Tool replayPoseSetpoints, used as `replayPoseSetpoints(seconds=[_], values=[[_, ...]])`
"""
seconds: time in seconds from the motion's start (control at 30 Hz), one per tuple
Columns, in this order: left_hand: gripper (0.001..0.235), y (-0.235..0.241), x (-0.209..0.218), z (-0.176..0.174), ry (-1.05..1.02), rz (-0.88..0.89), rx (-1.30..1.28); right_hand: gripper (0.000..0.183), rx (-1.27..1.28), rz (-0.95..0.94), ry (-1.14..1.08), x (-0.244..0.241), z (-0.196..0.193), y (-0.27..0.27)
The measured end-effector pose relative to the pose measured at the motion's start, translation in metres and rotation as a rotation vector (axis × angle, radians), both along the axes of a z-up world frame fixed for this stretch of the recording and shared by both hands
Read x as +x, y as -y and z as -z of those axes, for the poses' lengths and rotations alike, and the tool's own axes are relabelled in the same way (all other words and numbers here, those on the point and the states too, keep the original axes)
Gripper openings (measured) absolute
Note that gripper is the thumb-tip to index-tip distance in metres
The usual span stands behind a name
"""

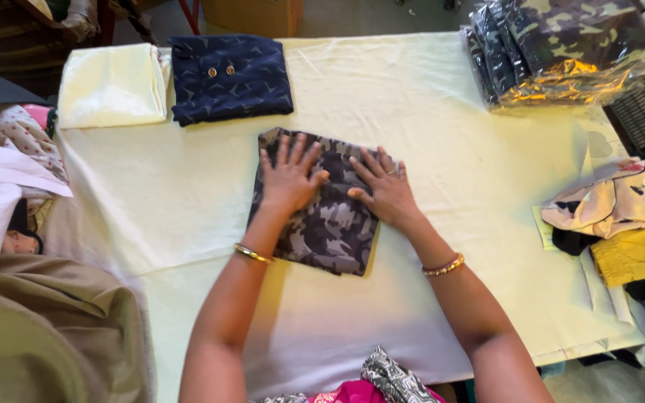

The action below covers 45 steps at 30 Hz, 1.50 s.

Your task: The person folds a pair of camouflage-patterned pants on a white table, aligning the legs and waistband. They then place the folded pants into a clear plastic bag and seal it.

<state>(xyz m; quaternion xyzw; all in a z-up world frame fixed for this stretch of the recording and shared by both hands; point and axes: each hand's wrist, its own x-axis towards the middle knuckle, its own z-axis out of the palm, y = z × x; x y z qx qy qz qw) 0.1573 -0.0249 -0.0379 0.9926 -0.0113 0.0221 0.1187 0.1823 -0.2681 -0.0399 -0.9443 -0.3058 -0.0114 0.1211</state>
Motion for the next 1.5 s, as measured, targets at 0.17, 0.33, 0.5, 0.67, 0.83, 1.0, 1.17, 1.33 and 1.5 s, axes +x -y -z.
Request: replayPoseSetpoints(seconds=[0.17, 0.33, 0.5, 0.67, 0.83, 1.0, 1.17, 1.33, 1.5], values=[[0.062, -0.053, -0.039, -0.008, 0.008, -0.118, 0.124, 0.069, 0.006, 0.037, 0.05, -0.019, -0.033, 0.005], [0.057, -0.081, -0.117, -0.05, 0.011, 0.095, -0.055, 0.069, 0.193, -0.256, -0.063, -0.079, -0.068, 0.008], [0.072, -0.075, -0.157, -0.047, 0.059, 0.437, -0.06, 0.079, 0.039, -0.525, -0.028, -0.132, -0.067, 0.0], [0.065, -0.085, -0.153, -0.03, 0.181, 0.425, 0.134, 0.065, 0.017, -0.468, -0.021, -0.132, -0.047, 0.002], [0.064, -0.091, -0.162, -0.031, 0.267, 0.425, 0.202, 0.063, -0.067, -0.421, 0.079, -0.149, -0.033, -0.007], [0.076, -0.083, -0.181, -0.047, 0.174, 0.352, 0.157, 0.069, -0.038, -0.421, 0.184, -0.169, -0.05, -0.016], [0.072, -0.046, -0.179, -0.041, 0.172, 0.473, 0.057, 0.07, 0.048, -0.425, 0.19, -0.161, -0.036, -0.014], [0.076, -0.022, -0.168, -0.039, 0.143, 0.538, -0.071, 0.061, 0.028, -0.427, 0.267, -0.153, -0.029, -0.017], [0.075, -0.01, -0.168, -0.037, 0.124, 0.442, -0.118, 0.056, 0.095, -0.404, 0.27, -0.142, -0.023, -0.014]])
